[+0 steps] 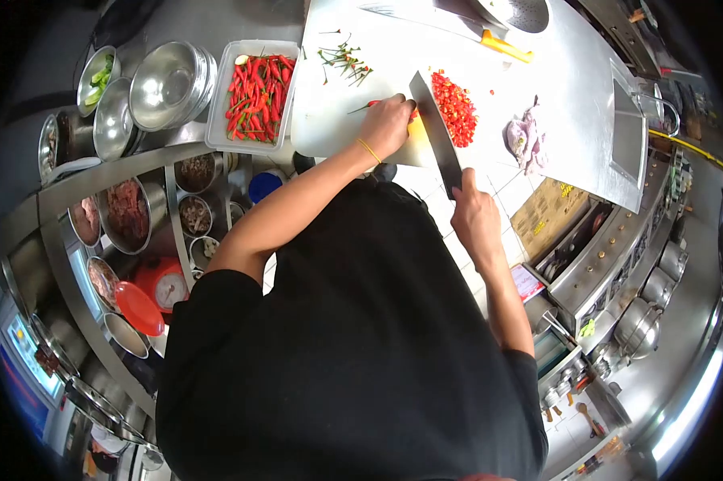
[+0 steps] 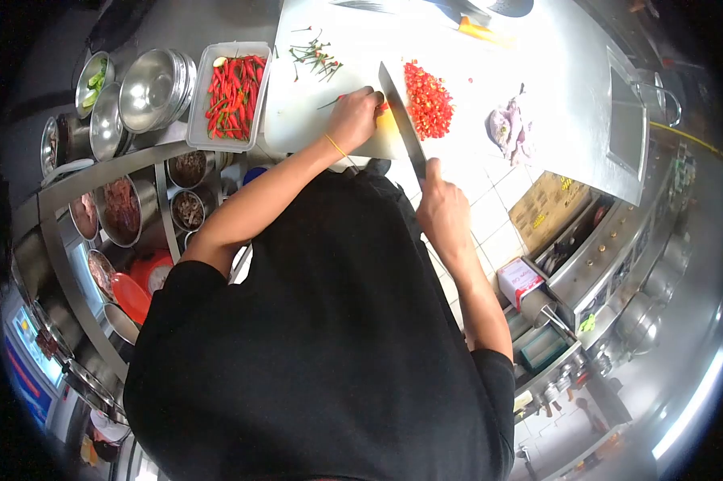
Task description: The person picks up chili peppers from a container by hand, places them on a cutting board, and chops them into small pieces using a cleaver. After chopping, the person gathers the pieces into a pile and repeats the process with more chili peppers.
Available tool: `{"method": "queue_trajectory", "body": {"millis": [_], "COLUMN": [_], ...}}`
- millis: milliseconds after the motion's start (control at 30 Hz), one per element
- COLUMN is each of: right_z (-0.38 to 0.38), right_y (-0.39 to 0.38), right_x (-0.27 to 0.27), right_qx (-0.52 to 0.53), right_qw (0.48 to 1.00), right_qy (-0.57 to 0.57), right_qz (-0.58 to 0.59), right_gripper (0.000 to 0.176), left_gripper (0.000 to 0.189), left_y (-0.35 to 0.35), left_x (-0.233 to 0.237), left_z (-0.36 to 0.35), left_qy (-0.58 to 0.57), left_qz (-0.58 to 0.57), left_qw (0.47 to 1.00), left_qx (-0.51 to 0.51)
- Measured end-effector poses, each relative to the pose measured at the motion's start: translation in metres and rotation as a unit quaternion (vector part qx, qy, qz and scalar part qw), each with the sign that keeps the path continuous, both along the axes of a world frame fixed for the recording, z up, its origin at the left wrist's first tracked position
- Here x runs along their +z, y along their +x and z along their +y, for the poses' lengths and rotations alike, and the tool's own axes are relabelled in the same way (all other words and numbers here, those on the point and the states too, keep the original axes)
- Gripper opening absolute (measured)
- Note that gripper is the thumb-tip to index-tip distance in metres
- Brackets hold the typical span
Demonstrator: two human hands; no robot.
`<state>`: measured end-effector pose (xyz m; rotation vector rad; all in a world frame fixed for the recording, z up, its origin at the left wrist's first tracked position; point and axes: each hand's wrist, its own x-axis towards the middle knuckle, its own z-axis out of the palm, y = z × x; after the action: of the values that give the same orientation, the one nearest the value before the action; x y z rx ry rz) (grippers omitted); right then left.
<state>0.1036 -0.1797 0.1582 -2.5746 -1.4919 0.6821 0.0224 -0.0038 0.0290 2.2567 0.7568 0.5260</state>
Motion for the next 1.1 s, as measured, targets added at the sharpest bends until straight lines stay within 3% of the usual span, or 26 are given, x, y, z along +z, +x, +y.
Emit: {"method": "queue_trajectory", "body": {"millis": [167, 233, 500, 633, 700, 967, 1100], "right_z": [-0.012, -0.001, -0.010, -0.013, 0.000, -0.009, -0.013], "right_y": [0.000, 0.004, 0.002, 0.002, 0.006, 0.009, 0.009], "right_x": [-0.025, -0.047, 0.007, -0.026, -0.045, -0.002, -0.023], "right_qx": [0.008, 0.009, 0.025, 0.019, 0.015, 0.028, 0.039], "right_qw": [1.000, 0.998, 0.999, 0.999, 0.999, 0.999, 0.999], "right_qy": [-0.019, 0.068, -0.033, -0.031, 0.030, -0.017, -0.018], "right_qz": [0.001, 0.006, -0.003, 0.005, 0.015, -0.015, 0.002], "right_gripper": [0.021, 0.021, 0.021, 0.021, 0.021, 0.020, 0.021], "left_gripper": [0.008, 0.008, 0.011, 0.010, 0.010, 0.014, 0.011], "left_y": [0.000, 0.000, -0.004, -0.003, -0.003, -0.005, -0.007], "left_x": [-0.007, -0.006, -0.008, -0.008, -0.009, -0.007, -0.010], "left_z": [0.001, 0.002, -0.002, -0.001, -0.003, 0.001, -0.001], "left_qy": [-0.004, -0.007, 0.016, 0.027, 0.021, 0.039, 0.026], "left_qz": [0.000, 0.022, -0.018, -0.032, -0.010, -0.015, -0.029], "left_qw": [1.000, 1.000, 1.000, 0.999, 1.000, 0.999, 0.999], "left_qx": [-0.009, -0.012, 0.007, 0.004, 0.000, 0.013, 0.003]}}
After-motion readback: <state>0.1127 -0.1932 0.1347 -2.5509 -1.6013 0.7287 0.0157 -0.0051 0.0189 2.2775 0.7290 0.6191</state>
